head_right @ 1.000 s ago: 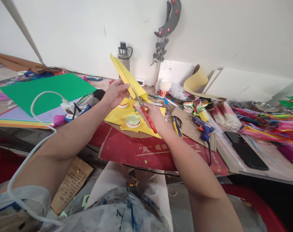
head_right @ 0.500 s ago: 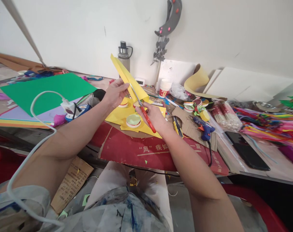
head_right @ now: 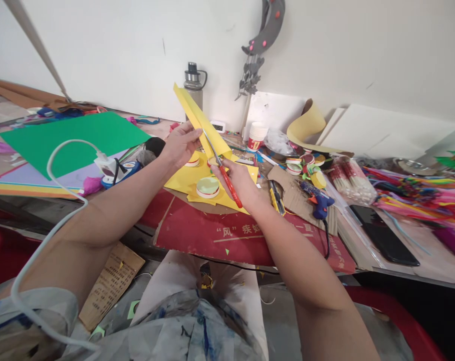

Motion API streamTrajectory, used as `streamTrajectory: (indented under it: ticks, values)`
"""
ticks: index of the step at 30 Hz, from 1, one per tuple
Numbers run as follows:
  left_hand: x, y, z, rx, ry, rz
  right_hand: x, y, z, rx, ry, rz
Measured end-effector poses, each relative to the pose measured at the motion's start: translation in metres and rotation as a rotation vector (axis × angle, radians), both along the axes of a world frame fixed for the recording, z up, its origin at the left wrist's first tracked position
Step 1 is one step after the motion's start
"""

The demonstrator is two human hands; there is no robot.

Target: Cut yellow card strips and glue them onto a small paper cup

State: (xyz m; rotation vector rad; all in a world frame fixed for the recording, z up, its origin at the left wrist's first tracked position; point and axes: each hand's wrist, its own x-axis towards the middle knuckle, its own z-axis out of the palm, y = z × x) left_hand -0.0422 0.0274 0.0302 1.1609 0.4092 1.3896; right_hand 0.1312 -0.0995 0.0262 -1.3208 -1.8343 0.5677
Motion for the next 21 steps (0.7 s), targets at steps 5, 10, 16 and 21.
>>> streamTrajectory:
  ticks: [5,10,16,21]
  values:
    - [0.001,-0.003,0.002,-0.014,-0.007,-0.002,0.000,0.001,-0.002,0.025,0.012,0.004]
    - [-0.003,0.000,0.002,-0.032,-0.013,0.025,0.001,0.001,-0.002,0.033,0.020,0.011]
    - [-0.005,0.008,0.000,-0.013,-0.041,0.060,0.002,0.002,-0.003,0.041,0.021,0.038]
    - [-0.002,0.007,-0.002,-0.015,-0.029,0.029,0.002,0.004,-0.008,0.011,0.078,0.061]
